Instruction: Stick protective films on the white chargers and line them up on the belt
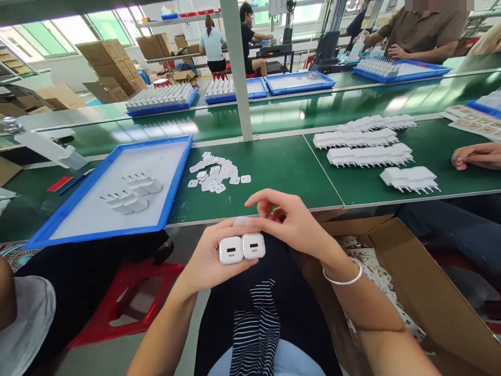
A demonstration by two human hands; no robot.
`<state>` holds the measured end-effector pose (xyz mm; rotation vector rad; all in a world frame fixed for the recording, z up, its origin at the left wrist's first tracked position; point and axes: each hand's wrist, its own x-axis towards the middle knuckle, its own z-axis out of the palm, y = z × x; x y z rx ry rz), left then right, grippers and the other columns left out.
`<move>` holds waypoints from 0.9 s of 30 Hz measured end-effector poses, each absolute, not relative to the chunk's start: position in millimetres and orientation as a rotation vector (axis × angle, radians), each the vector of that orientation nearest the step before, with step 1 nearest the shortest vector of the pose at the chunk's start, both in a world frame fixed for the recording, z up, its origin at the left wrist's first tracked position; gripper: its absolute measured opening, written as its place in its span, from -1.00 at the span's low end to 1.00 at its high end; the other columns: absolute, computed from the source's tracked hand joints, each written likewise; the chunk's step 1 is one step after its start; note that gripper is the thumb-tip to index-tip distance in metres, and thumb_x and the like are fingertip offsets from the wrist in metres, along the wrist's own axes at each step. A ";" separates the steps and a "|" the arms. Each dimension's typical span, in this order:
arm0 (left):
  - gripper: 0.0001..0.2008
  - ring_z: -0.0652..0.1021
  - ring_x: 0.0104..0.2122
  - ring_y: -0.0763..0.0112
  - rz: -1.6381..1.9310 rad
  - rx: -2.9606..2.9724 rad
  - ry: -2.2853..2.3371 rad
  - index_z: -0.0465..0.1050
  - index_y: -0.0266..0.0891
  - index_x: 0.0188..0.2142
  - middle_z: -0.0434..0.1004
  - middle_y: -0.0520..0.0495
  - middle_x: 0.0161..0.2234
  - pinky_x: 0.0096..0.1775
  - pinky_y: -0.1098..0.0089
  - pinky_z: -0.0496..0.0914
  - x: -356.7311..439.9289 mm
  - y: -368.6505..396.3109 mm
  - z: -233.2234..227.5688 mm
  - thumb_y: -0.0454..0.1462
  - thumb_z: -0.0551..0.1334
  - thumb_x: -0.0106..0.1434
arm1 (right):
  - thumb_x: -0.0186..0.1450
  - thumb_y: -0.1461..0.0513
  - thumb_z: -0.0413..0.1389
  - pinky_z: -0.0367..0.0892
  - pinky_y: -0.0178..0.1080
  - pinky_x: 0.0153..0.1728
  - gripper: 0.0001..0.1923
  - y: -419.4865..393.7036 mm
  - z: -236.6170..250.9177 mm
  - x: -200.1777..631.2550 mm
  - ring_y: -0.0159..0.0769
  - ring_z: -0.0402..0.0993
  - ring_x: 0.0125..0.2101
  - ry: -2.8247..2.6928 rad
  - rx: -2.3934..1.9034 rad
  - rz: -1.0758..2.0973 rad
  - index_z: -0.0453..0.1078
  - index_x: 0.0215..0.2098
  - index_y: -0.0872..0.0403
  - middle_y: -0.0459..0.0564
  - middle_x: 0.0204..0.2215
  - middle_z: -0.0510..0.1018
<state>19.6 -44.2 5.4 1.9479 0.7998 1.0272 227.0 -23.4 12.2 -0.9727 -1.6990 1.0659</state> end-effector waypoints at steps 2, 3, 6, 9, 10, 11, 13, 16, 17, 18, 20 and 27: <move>-0.75 0.64 -0.25 0.32 0.907 1.971 0.824 0.66 -0.18 -0.20 0.65 -0.09 -0.19 -0.18 0.36 0.54 16.6 -47.0 11.5 -0.39 0.44 0.09 | 0.33 0.17 0.28 0.25 -0.33 -0.51 -0.90 -11.0 18.3 225.3 -0.39 0.35 -0.50 -1.870 -0.954 1.186 0.57 -0.25 0.03 -0.13 -0.49 0.49; -0.76 0.63 -0.25 0.32 0.862 1.940 0.837 0.66 -0.19 -0.20 0.64 -0.10 -0.18 -0.18 0.36 0.53 15.5 -48.0 13.1 -0.38 0.44 0.09 | 0.34 0.17 0.27 0.25 -0.34 -0.50 -0.88 -6.9 19.9 224.1 -0.40 0.37 -0.50 -1.931 -0.934 1.215 0.57 -0.28 0.05 -0.12 -0.49 0.53; -0.66 0.62 -0.25 0.31 0.788 1.752 0.841 0.67 -0.21 -0.15 0.64 -0.13 -0.15 -0.23 0.39 0.51 10.6 -48.4 12.5 -0.30 0.52 0.02 | 0.37 0.19 0.23 0.30 -0.36 -0.47 -0.86 -2.1 21.8 222.8 -0.41 0.44 -0.47 -2.024 -0.914 1.179 0.59 -0.27 0.09 -0.07 -0.43 0.62; -0.58 0.63 -0.25 0.25 0.757 1.519 0.812 0.68 -0.24 -0.15 0.67 -0.15 -0.21 -0.25 0.36 0.52 4.8 -46.0 7.2 -0.25 0.57 -0.05 | 0.38 0.20 0.21 0.36 -0.36 -0.42 -0.87 -3.6 21.3 226.7 -0.39 0.50 -0.44 -2.023 -0.964 1.102 0.59 -0.23 0.08 -0.05 -0.39 0.66; -0.56 0.64 -0.25 0.23 0.755 1.450 0.812 0.68 -0.25 -0.14 0.67 -0.16 -0.22 -0.25 0.34 0.53 3.4 -45.2 5.3 -0.25 0.57 -0.06 | 0.38 0.20 0.22 0.37 -0.36 -0.42 -0.87 -4.9 20.9 228.9 -0.39 0.51 -0.44 -2.005 -0.985 1.085 0.59 -0.24 0.07 -0.06 -0.39 0.65; -0.56 0.66 -0.25 0.21 0.760 1.404 0.816 0.67 -0.26 -0.14 0.68 -0.17 -0.20 -0.25 0.33 0.54 2.5 -44.4 3.5 -0.26 0.57 -0.06 | 0.37 0.19 0.23 0.37 -0.37 -0.43 -0.88 -6.6 20.3 231.3 -0.40 0.50 -0.45 -1.967 -1.008 1.069 0.57 -0.27 0.07 -0.07 -0.41 0.64; -0.59 0.68 -0.17 0.15 0.819 1.406 0.839 0.68 -0.24 -0.14 0.69 -0.21 -0.11 -0.18 0.28 0.56 2.1 -43.5 0.8 -0.31 0.56 -0.04 | 0.35 0.18 0.26 0.34 -0.40 -0.50 -0.88 -11.9 18.7 236.1 -0.44 0.45 -0.52 -1.814 -1.051 1.043 0.52 -0.32 0.05 -0.12 -0.48 0.58; -0.61 0.65 0.00 0.12 0.970 1.535 0.890 0.68 -0.17 -0.13 0.66 -0.20 0.02 0.00 0.23 0.55 4.5 -43.8 -1.9 -0.41 0.51 0.00 | 0.34 0.17 0.29 0.31 -0.43 -0.59 -0.84 -23.7 15.3 240.6 -0.49 0.38 -0.62 -1.534 -1.084 1.073 0.43 -0.34 0.04 -0.18 -0.56 0.50; -0.60 0.65 0.02 0.13 1.009 1.567 0.907 0.68 -0.15 -0.12 0.66 -0.19 0.03 0.03 0.22 0.54 5.5 -44.1 -2.7 -0.43 0.49 0.01 | 0.34 0.16 0.29 0.31 -0.44 -0.60 -0.82 -27.6 13.9 240.7 -0.49 0.37 -0.63 -1.483 -1.082 1.109 0.43 -0.34 0.04 -0.18 -0.58 0.49; -0.60 0.66 0.01 0.15 1.035 1.584 0.920 0.67 -0.14 -0.12 0.66 -0.18 0.03 0.03 0.22 0.54 6.5 -44.5 -3.5 -0.44 0.48 0.02 | 0.33 0.15 0.30 0.31 -0.45 -0.61 -0.81 -31.0 12.2 240.0 -0.49 0.37 -0.64 -1.454 -1.075 1.147 0.43 -0.34 0.05 -0.18 -0.59 0.49; -0.60 0.66 -0.01 0.16 1.049 1.581 0.926 0.68 -0.14 -0.12 0.66 -0.17 0.03 0.01 0.24 0.55 7.6 -45.2 -5.0 -0.45 0.48 0.02 | 0.33 0.13 0.31 0.31 -0.46 -0.60 -0.79 -34.7 8.5 236.4 -0.51 0.36 -0.63 -1.425 -1.057 1.195 0.45 -0.34 0.06 -0.18 -0.60 0.48; -0.57 0.70 -0.24 0.20 0.920 1.222 0.835 0.69 -0.21 -0.14 0.72 -0.15 -0.21 -0.21 0.30 0.58 6.1 -46.1 -10.4 -0.33 0.57 -0.07 | 0.29 0.12 0.35 0.32 -0.46 -0.56 -0.78 -25.3 -3.7 222.8 -0.53 0.35 -0.59 -1.467 -0.995 1.230 0.50 -0.33 0.09 -0.17 -0.54 0.49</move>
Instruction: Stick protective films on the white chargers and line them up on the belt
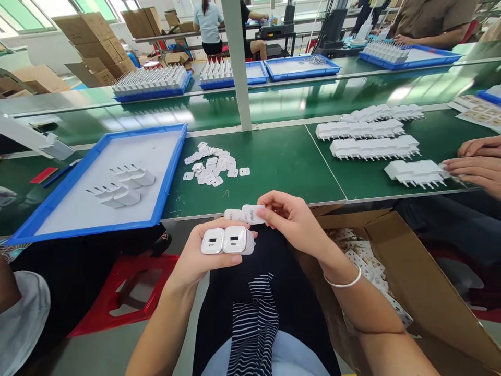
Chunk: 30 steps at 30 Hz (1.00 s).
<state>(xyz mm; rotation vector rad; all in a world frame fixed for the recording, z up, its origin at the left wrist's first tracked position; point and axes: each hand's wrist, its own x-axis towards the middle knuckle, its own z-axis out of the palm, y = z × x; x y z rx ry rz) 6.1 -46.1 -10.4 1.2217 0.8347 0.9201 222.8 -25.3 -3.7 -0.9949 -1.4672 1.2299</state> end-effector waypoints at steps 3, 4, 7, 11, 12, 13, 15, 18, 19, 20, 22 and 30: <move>-0.54 0.69 -0.22 0.19 1.002 1.203 0.883 0.69 -0.20 -0.11 0.72 -0.15 -0.18 -0.19 0.29 0.59 8.9 -47.1 -13.3 -0.32 0.57 -0.07 | 0.28 0.16 0.36 0.35 -0.45 -0.56 -0.83 -25.3 -4.6 223.6 -0.51 0.39 -0.58 -1.452 -1.010 1.147 0.52 -0.31 0.07 -0.17 -0.55 0.51; -0.53 0.69 -0.21 0.18 1.040 1.233 0.914 0.69 -0.19 -0.09 0.71 -0.15 -0.17 -0.18 0.29 0.59 10.4 -47.7 -14.2 -0.31 0.57 -0.06 | 0.28 0.18 0.36 0.37 -0.46 -0.56 -0.85 -27.2 -4.5 224.3 -0.50 0.41 -0.58 -1.412 -1.024 1.099 0.52 -0.31 0.07 -0.17 -0.56 0.52; -0.56 0.69 -0.12 0.16 1.194 1.437 1.028 0.68 -0.17 -0.06 0.70 -0.16 -0.13 -0.08 0.25 0.60 16.5 -50.2 -16.2 -0.35 0.54 0.01 | 0.32 0.23 0.32 0.42 -0.46 -0.58 -0.92 -39.2 -4.3 223.6 -0.46 0.49 -0.59 -1.223 -1.032 1.023 0.51 -0.28 0.04 -0.16 -0.57 0.58; -0.54 0.65 0.03 0.19 1.427 1.763 1.081 0.63 -0.15 0.01 0.66 -0.16 0.04 0.08 0.24 0.58 25.1 -53.6 -19.1 -0.44 0.46 0.10 | 0.33 0.28 0.31 0.51 -0.46 -0.56 -0.86 -62.5 -7.7 207.6 -0.44 0.56 -0.59 -1.059 -0.991 1.116 0.55 -0.14 -0.01 -0.16 -0.54 0.65; -0.52 0.65 0.05 0.19 1.458 1.820 1.080 0.61 -0.15 0.04 0.64 -0.16 0.07 0.09 0.24 0.57 26.8 -54.2 -20.0 -0.46 0.45 0.11 | 0.33 0.29 0.31 0.52 -0.46 -0.55 -0.83 -67.5 -9.2 201.5 -0.45 0.57 -0.59 -1.033 -0.987 1.136 0.56 -0.12 -0.01 -0.17 -0.54 0.66; -0.51 0.64 0.06 0.20 1.481 1.868 1.083 0.60 -0.15 0.05 0.63 -0.16 0.09 0.10 0.25 0.57 28.1 -54.8 -20.8 -0.47 0.44 0.12 | 0.33 0.30 0.31 0.52 -0.47 -0.54 -0.82 -71.8 -10.8 195.3 -0.46 0.57 -0.58 -1.006 -0.979 1.150 0.57 -0.10 -0.01 -0.17 -0.54 0.66; -0.49 0.64 0.07 0.20 1.512 1.942 1.096 0.58 -0.16 0.07 0.61 -0.16 0.11 0.10 0.25 0.58 29.6 -55.8 -22.3 -0.47 0.44 0.12 | 0.34 0.30 0.30 0.53 -0.48 -0.53 -0.81 -78.2 -14.2 184.0 -0.47 0.58 -0.58 -0.947 -0.951 1.165 0.58 -0.09 -0.02 -0.18 -0.54 0.66; -0.49 0.64 0.08 0.19 1.543 2.023 1.108 0.56 -0.19 0.08 0.60 -0.18 0.12 0.11 0.25 0.58 30.3 -57.3 -23.6 -0.47 0.44 0.13 | 0.35 0.30 0.30 0.50 -0.48 -0.54 -0.81 -83.5 -18.1 172.9 -0.47 0.58 -0.57 -0.875 -0.898 1.159 0.58 -0.08 -0.04 -0.18 -0.53 0.66; -0.49 0.64 0.08 0.19 1.549 2.046 1.107 0.55 -0.20 0.09 0.60 -0.19 0.12 0.10 0.26 0.58 30.4 -57.8 -23.9 -0.47 0.43 0.14 | 0.35 0.30 0.29 0.48 -0.48 -0.56 -0.82 -84.7 -19.0 170.8 -0.47 0.58 -0.58 -0.861 -0.892 1.156 0.58 -0.08 -0.04 -0.18 -0.53 0.66; -0.50 0.64 0.07 0.19 1.555 2.067 1.105 0.55 -0.21 0.09 0.60 -0.20 0.12 0.09 0.27 0.59 30.4 -58.4 -24.0 -0.46 0.43 0.14 | 0.36 0.29 0.29 0.46 -0.49 -0.57 -0.82 -85.7 -19.7 169.3 -0.47 0.57 -0.58 -0.852 -0.892 1.155 0.58 -0.08 -0.04 -0.18 -0.53 0.65; -0.51 0.64 0.06 0.19 1.569 2.102 1.102 0.54 -0.22 0.09 0.60 -0.21 0.11 0.07 0.26 0.60 30.6 -59.3 -24.1 -0.45 0.43 0.16 | 0.36 0.28 0.29 0.42 -0.49 -0.61 -0.84 -87.3 -20.6 167.7 -0.48 0.54 -0.60 -0.843 -0.905 1.162 0.58 -0.09 -0.03 -0.18 -0.54 0.63; -0.55 0.65 0.04 0.19 1.582 2.125 1.114 0.53 -0.22 0.08 0.60 -0.21 0.11 0.05 0.24 0.61 32.1 -59.2 -25.0 -0.44 0.40 0.19 | 0.36 0.26 0.29 0.38 -0.48 -0.61 -0.84 -88.0 -22.1 166.5 -0.50 0.46 -0.60 -0.821 -0.904 1.184 0.58 -0.09 -0.07 -0.19 -0.53 0.60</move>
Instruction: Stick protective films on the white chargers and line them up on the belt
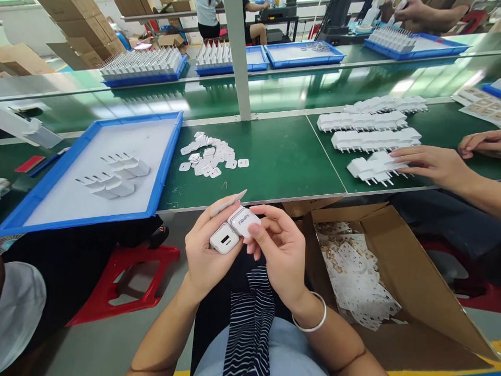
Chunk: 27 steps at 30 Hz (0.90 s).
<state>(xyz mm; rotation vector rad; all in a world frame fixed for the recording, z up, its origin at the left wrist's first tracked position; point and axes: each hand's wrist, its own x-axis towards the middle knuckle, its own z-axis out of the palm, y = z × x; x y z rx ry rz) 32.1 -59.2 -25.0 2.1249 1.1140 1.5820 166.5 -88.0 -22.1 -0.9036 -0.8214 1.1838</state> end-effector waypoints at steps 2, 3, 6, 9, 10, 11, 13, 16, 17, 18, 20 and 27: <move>-0.55 0.65 0.04 0.19 1.583 2.128 1.115 0.53 -0.21 0.09 0.60 -0.22 0.11 0.04 0.24 0.61 32.5 -59.1 -25.5 -0.43 0.40 0.19 | 0.36 0.26 0.29 0.42 -0.46 -0.58 -0.83 -88.4 -22.5 165.1 -0.49 0.48 -0.59 -0.825 -0.893 1.183 0.58 -0.09 -0.08 -0.19 -0.52 0.60; -0.54 0.65 0.04 0.19 1.586 2.134 1.109 0.52 -0.22 0.09 0.59 -0.23 0.12 0.04 0.25 0.61 32.7 -59.2 -25.8 -0.43 0.40 0.19 | 0.36 0.27 0.29 0.44 -0.45 -0.57 -0.83 -88.7 -22.5 164.4 -0.48 0.48 -0.58 -0.831 -0.890 1.176 0.58 -0.08 -0.08 -0.19 -0.52 0.61; -0.53 0.65 0.04 0.19 1.591 2.143 1.086 0.51 -0.26 0.11 0.58 -0.26 0.13 0.05 0.27 0.60 33.5 -59.6 -26.3 -0.44 0.40 0.18 | 0.36 0.28 0.29 0.48 -0.43 -0.53 -0.82 -90.1 -22.4 162.9 -0.48 0.50 -0.58 -0.846 -0.906 1.131 0.58 -0.08 -0.08 -0.19 -0.52 0.61; -0.52 0.64 0.04 0.18 1.582 2.127 1.079 0.51 -0.27 0.11 0.57 -0.26 0.13 0.05 0.28 0.60 34.3 -60.3 -26.9 -0.44 0.40 0.18 | 0.36 0.28 0.29 0.48 -0.42 -0.53 -0.83 -90.8 -22.0 162.5 -0.47 0.50 -0.59 -0.853 -0.922 1.098 0.57 -0.09 -0.07 -0.19 -0.53 0.61; -0.52 0.65 0.04 0.19 1.581 2.122 1.078 0.51 -0.26 0.11 0.57 -0.26 0.13 0.05 0.28 0.60 34.6 -60.5 -27.2 -0.44 0.40 0.18 | 0.36 0.27 0.29 0.48 -0.42 -0.53 -0.84 -90.8 -22.0 162.6 -0.47 0.50 -0.59 -0.855 -0.924 1.095 0.56 -0.09 -0.06 -0.19 -0.53 0.61; -0.52 0.65 0.04 0.19 1.582 2.117 1.079 0.51 -0.26 0.11 0.57 -0.25 0.13 0.05 0.27 0.60 34.8 -60.8 -27.5 -0.44 0.39 0.19 | 0.36 0.27 0.29 0.49 -0.41 -0.53 -0.84 -90.7 -22.0 162.6 -0.46 0.50 -0.59 -0.855 -0.927 1.095 0.55 -0.10 -0.06 -0.19 -0.53 0.61; -0.53 0.65 0.04 0.19 1.583 2.105 1.088 0.51 -0.22 0.11 0.57 -0.22 0.14 0.04 0.26 0.60 35.1 -61.1 -28.0 -0.43 0.39 0.20 | 0.36 0.26 0.29 0.49 -0.38 -0.54 -0.85 -90.5 -22.2 162.8 -0.43 0.50 -0.60 -0.852 -0.940 1.096 0.54 -0.10 -0.04 -0.19 -0.53 0.61; -0.55 0.66 0.03 0.19 1.573 2.098 1.110 0.52 -0.19 0.11 0.58 -0.20 0.13 0.03 0.25 0.61 35.1 -61.2 -28.3 -0.41 0.38 0.22 | 0.35 0.25 0.29 0.50 -0.35 -0.56 -0.85 -89.9 -22.5 163.7 -0.40 0.51 -0.61 -0.849 -0.965 1.107 0.53 -0.10 -0.02 -0.18 -0.53 0.61; -0.55 0.66 0.03 0.18 1.569 2.103 1.112 0.52 -0.19 0.11 0.58 -0.20 0.13 0.03 0.24 0.62 35.0 -61.2 -28.3 -0.41 0.38 0.21 | 0.35 0.25 0.29 0.50 -0.36 -0.57 -0.85 -89.7 -22.5 164.3 -0.40 0.51 -0.61 -0.848 -0.966 1.112 0.53 -0.11 -0.02 -0.17 -0.53 0.61; -0.55 0.65 0.03 0.17 1.567 2.110 1.112 0.52 -0.19 0.10 0.59 -0.21 0.13 0.03 0.23 0.62 34.9 -61.1 -28.3 -0.41 0.38 0.21 | 0.35 0.25 0.30 0.49 -0.37 -0.58 -0.86 -89.4 -22.4 165.0 -0.41 0.51 -0.61 -0.849 -0.966 1.117 0.53 -0.11 -0.01 -0.17 -0.53 0.61; -0.54 0.65 0.04 0.17 1.568 2.122 1.099 0.52 -0.21 0.10 0.59 -0.22 0.13 0.04 0.23 0.61 34.9 -60.9 -28.3 -0.42 0.39 0.20 | 0.34 0.25 0.30 0.47 -0.40 -0.60 -0.87 -89.0 -21.8 166.7 -0.44 0.50 -0.62 -0.860 -0.969 1.126 0.54 -0.13 -0.01 -0.17 -0.54 0.61; -0.54 0.65 0.05 0.16 1.551 2.089 1.080 0.52 -0.17 0.11 0.59 -0.19 0.13 0.05 0.21 0.61 35.8 -61.3 -30.0 -0.41 0.39 0.21 | 0.33 0.27 0.30 0.46 -0.42 -0.63 -0.89 -89.9 -20.4 166.3 -0.45 0.49 -0.64 -0.841 -0.975 1.124 0.55 -0.16 0.01 -0.18 -0.55 0.62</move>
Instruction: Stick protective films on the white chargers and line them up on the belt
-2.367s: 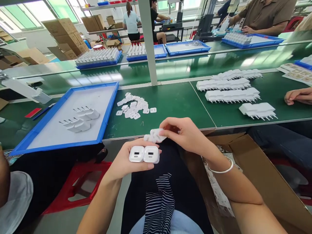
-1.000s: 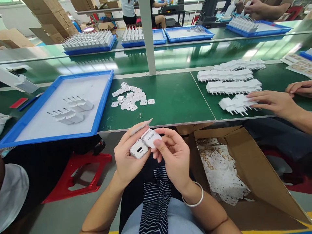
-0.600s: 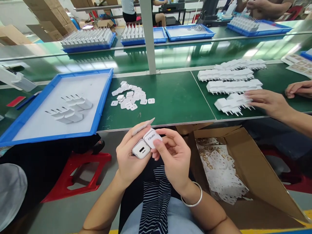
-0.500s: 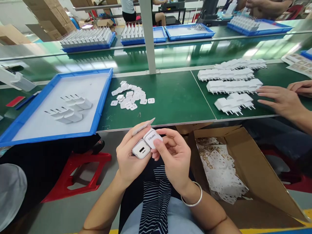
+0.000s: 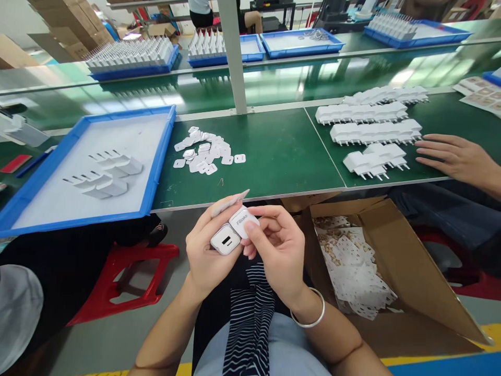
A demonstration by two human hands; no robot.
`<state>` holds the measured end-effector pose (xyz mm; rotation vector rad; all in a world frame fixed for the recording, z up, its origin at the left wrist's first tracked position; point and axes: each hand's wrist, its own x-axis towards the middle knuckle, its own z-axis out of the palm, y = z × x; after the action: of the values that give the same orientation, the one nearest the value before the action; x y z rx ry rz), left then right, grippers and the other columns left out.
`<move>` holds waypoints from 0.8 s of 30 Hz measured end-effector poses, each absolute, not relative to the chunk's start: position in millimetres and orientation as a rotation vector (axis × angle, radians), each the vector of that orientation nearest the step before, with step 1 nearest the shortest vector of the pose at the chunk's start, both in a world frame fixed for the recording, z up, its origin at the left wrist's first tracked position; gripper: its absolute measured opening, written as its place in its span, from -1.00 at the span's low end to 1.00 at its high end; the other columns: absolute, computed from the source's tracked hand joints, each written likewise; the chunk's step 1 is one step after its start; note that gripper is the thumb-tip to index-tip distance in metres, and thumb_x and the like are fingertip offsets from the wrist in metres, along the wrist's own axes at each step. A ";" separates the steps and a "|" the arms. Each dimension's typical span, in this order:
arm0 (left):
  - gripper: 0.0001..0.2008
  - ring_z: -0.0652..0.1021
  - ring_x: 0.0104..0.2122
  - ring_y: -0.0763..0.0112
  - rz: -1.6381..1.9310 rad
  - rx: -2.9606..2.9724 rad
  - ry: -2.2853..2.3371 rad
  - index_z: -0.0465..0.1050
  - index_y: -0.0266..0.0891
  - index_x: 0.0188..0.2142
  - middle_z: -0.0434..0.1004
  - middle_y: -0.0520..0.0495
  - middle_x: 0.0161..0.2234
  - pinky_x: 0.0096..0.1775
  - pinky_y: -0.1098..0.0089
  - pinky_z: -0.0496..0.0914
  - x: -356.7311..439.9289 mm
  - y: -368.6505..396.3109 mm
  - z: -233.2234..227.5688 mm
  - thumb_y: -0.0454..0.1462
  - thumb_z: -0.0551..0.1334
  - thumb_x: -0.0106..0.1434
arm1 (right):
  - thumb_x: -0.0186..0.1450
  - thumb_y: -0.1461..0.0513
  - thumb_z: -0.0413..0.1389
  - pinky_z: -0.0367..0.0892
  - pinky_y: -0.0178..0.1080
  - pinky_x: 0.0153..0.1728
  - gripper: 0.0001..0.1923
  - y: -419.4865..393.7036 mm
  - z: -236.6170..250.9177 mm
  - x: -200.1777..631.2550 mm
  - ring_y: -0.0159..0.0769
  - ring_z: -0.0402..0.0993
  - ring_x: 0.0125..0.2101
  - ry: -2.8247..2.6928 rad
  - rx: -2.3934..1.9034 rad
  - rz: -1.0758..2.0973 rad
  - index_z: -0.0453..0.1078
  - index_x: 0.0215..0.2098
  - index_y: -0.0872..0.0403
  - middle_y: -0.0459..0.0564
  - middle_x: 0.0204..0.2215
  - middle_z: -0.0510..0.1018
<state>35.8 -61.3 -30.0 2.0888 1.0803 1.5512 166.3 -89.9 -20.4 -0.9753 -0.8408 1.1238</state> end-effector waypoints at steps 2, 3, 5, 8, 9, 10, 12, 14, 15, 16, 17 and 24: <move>-0.54 0.65 0.05 0.16 1.550 2.081 1.080 0.53 -0.18 0.10 0.59 -0.19 0.13 0.05 0.22 0.61 35.8 -61.5 -30.1 -0.42 0.40 0.20 | 0.34 0.28 0.30 0.47 -0.42 -0.62 -0.89 -90.4 -21.4 164.9 -0.45 0.50 -0.64 -0.821 -0.961 1.119 0.55 -0.16 0.01 -0.17 -0.54 0.62; -0.54 0.65 0.06 0.16 1.549 2.077 1.077 0.53 -0.19 0.10 0.59 -0.20 0.13 0.05 0.22 0.61 35.7 -61.5 -30.1 -0.42 0.40 0.19 | 0.34 0.29 0.29 0.46 -0.43 -0.62 -0.89 -90.4 -21.9 164.5 -0.45 0.51 -0.63 -0.816 -0.955 1.121 0.54 -0.16 0.01 -0.18 -0.54 0.63; -0.54 0.64 0.06 0.16 1.546 2.068 1.072 0.54 -0.19 0.09 0.59 -0.20 0.13 0.06 0.22 0.61 35.6 -61.6 -30.0 -0.43 0.40 0.19 | 0.34 0.30 0.29 0.45 -0.45 -0.63 -0.89 -90.1 -22.7 164.3 -0.47 0.51 -0.63 -0.814 -0.943 1.132 0.54 -0.16 0.01 -0.18 -0.54 0.63; -0.55 0.65 0.06 0.14 1.546 2.056 1.074 0.54 -0.18 0.09 0.59 -0.19 0.13 0.06 0.20 0.61 35.4 -61.4 -30.1 -0.41 0.41 0.19 | 0.34 0.30 0.29 0.44 -0.45 -0.64 -0.89 -89.3 -22.4 165.3 -0.46 0.50 -0.64 -0.823 -0.945 1.144 0.53 -0.17 0.01 -0.18 -0.54 0.63; -0.55 0.65 0.06 0.14 1.545 2.055 1.078 0.54 -0.17 0.09 0.59 -0.19 0.13 0.06 0.19 0.61 35.4 -61.3 -30.1 -0.40 0.41 0.20 | 0.33 0.30 0.29 0.44 -0.44 -0.64 -0.90 -89.0 -21.9 165.8 -0.46 0.50 -0.65 -0.828 -0.954 1.141 0.53 -0.18 0.02 -0.17 -0.55 0.63; -0.55 0.65 0.05 0.14 1.543 2.057 1.078 0.54 -0.17 0.09 0.59 -0.19 0.13 0.06 0.18 0.61 35.4 -61.2 -30.2 -0.39 0.41 0.20 | 0.33 0.29 0.29 0.44 -0.43 -0.65 -0.90 -88.8 -21.4 166.2 -0.45 0.49 -0.65 -0.833 -0.964 1.135 0.53 -0.18 0.03 -0.17 -0.56 0.63; -0.55 0.64 0.06 0.14 1.537 2.064 1.076 0.54 -0.17 0.09 0.59 -0.19 0.13 0.06 0.18 0.61 35.5 -61.2 -30.2 -0.38 0.41 0.20 | 0.32 0.28 0.30 0.42 -0.43 -0.68 -0.90 -88.6 -20.1 167.0 -0.45 0.48 -0.67 -0.847 -0.992 1.116 0.52 -0.19 0.03 -0.17 -0.56 0.62; -0.55 0.64 0.06 0.14 1.535 2.071 1.075 0.54 -0.17 0.10 0.59 -0.19 0.13 0.06 0.18 0.61 35.6 -61.2 -30.2 -0.38 0.41 0.21 | 0.31 0.26 0.31 0.39 -0.43 -0.71 -0.89 -88.3 -18.7 167.8 -0.45 0.46 -0.69 -0.868 -1.024 1.100 0.50 -0.20 0.04 -0.17 -0.57 0.62; -0.56 0.64 0.06 0.14 1.535 2.074 1.076 0.54 -0.17 0.10 0.59 -0.19 0.13 0.06 0.18 0.61 35.7 -61.3 -30.2 -0.38 0.41 0.21 | 0.30 0.25 0.31 0.39 -0.43 -0.72 -0.89 -88.2 -17.9 168.3 -0.45 0.45 -0.70 -0.879 -1.039 1.094 0.50 -0.21 0.04 -0.17 -0.58 0.61; -0.56 0.64 0.06 0.14 1.534 2.077 1.080 0.54 -0.17 0.10 0.59 -0.19 0.13 0.06 0.18 0.61 35.7 -61.3 -30.2 -0.38 0.41 0.21 | 0.30 0.24 0.31 0.38 -0.43 -0.73 -0.88 -88.0 -17.2 168.7 -0.45 0.45 -0.71 -0.891 -1.055 1.092 0.49 -0.22 0.04 -0.17 -0.58 0.61; -0.56 0.64 0.06 0.14 1.532 2.080 1.086 0.53 -0.17 0.10 0.59 -0.19 0.13 0.06 0.19 0.61 35.7 -61.4 -30.2 -0.39 0.40 0.22 | 0.30 0.23 0.32 0.38 -0.42 -0.73 -0.88 -87.7 -16.4 169.1 -0.45 0.44 -0.71 -0.901 -1.070 1.093 0.49 -0.22 0.04 -0.17 -0.59 0.61; -0.54 0.63 0.07 0.16 1.533 2.101 1.070 0.52 -0.20 0.11 0.58 -0.21 0.14 0.09 0.19 0.60 34.9 -60.7 -31.7 -0.41 0.40 0.21 | 0.30 0.26 0.31 0.36 -0.45 -0.74 -0.89 -84.5 -14.6 171.0 -0.47 0.43 -0.73 -0.915 -1.075 1.110 0.48 -0.24 0.04 -0.18 -0.60 0.60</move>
<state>34.9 -60.7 -31.7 2.1006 1.0705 1.5326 171.0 -84.5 -14.6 -1.0751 -0.9155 1.1096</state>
